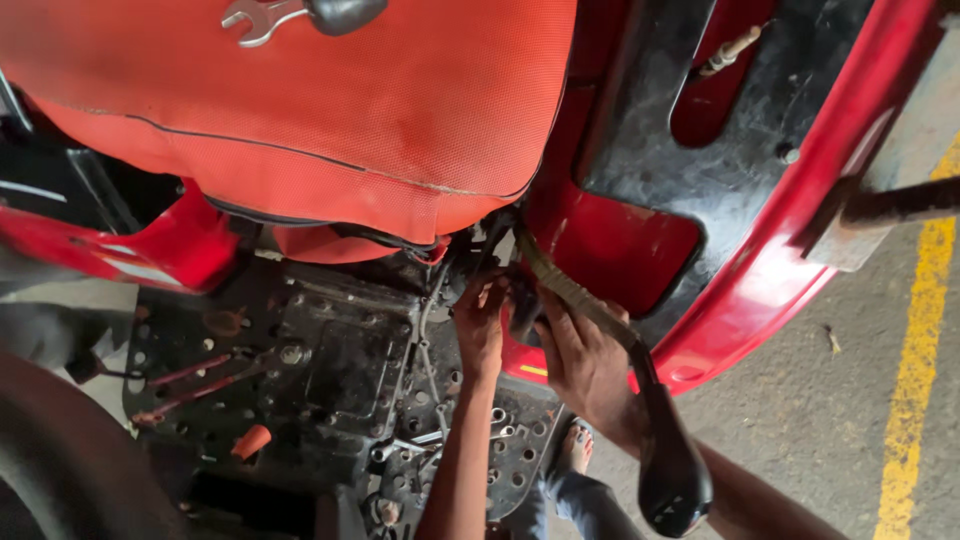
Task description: The person uses a wrench to tighten bolts on the side of a red tractor near the seat. They then remove a black plastic cover, reposition it, and secure it back in place. Finally, they adjust a strap under the seat.
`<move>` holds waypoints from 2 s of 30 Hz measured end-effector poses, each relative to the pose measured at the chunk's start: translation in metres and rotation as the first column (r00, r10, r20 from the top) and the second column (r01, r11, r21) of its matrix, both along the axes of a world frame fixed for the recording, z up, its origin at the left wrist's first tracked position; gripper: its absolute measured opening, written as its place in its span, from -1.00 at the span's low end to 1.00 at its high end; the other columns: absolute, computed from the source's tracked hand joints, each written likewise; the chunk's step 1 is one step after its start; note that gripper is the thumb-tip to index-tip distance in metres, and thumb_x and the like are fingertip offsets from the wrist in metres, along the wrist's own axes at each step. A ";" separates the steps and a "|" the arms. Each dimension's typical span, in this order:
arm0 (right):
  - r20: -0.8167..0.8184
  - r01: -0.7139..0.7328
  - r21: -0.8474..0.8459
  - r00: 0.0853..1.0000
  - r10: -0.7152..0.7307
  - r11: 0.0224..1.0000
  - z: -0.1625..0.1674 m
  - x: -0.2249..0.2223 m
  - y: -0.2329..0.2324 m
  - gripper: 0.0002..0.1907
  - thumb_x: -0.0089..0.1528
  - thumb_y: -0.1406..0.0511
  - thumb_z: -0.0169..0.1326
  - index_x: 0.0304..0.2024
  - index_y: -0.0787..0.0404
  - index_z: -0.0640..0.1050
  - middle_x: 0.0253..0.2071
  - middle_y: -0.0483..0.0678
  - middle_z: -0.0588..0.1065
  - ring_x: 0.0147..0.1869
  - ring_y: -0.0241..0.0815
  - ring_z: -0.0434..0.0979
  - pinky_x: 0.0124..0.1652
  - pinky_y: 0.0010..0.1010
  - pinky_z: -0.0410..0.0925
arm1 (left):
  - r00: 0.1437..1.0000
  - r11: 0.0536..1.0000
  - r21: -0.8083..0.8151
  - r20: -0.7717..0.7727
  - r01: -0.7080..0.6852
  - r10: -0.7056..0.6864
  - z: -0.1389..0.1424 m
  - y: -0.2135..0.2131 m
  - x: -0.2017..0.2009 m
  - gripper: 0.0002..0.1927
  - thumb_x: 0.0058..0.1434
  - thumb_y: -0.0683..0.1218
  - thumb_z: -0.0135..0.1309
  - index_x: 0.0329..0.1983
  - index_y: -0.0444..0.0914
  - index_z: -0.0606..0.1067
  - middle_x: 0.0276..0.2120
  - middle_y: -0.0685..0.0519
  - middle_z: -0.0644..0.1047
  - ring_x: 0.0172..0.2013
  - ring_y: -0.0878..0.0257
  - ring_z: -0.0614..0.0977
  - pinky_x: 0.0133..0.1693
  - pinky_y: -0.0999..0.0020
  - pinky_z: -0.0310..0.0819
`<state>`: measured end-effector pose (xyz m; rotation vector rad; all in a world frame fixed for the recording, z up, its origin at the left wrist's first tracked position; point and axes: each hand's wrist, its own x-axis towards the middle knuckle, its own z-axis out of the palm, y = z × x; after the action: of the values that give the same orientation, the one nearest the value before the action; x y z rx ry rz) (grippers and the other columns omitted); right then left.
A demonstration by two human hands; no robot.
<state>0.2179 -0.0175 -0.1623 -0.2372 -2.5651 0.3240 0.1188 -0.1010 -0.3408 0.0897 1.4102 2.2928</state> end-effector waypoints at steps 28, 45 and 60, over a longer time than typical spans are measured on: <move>0.194 -0.569 -0.260 0.761 0.619 0.780 -0.016 0.002 0.060 -0.41 0.07 0.34 0.21 0.19 -0.01 0.51 0.37 0.44 0.23 0.35 0.40 0.35 0.17 0.10 0.29 | 0.969 0.979 0.033 0.157 -0.200 0.192 0.008 -0.009 0.016 -0.77 0.39 -0.24 0.08 0.07 -0.38 0.58 -0.13 0.09 0.62 -0.11 0.40 0.57 0.01 0.48 0.45; 0.451 -0.494 -0.039 0.767 0.456 0.869 -0.040 0.012 0.047 -0.38 0.07 0.47 0.09 0.23 0.24 0.47 0.36 0.39 0.32 0.29 0.20 0.39 0.11 -0.08 0.31 | 0.978 0.984 -0.052 0.112 -0.169 0.174 -0.020 -0.006 0.012 -0.86 0.37 -0.28 0.12 -0.04 -0.34 0.60 -0.20 0.14 0.63 -0.15 0.41 0.59 -0.05 0.46 0.48; 0.552 -0.479 0.090 0.754 0.357 0.873 -0.004 -0.032 0.032 -0.43 0.15 0.31 0.09 0.22 0.39 0.44 0.19 0.25 0.46 0.21 0.18 0.51 0.04 -0.10 0.44 | 0.967 0.992 -0.038 0.220 -0.122 0.127 -0.039 -0.012 0.005 -0.84 0.37 -0.20 0.09 -0.03 -0.32 0.58 -0.31 0.12 0.63 -0.34 0.41 0.55 -0.28 0.46 0.43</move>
<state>0.1857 0.0144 -0.1665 0.4162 -3.1580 0.1285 0.1242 -0.1133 -0.3802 -0.2626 1.3611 2.3011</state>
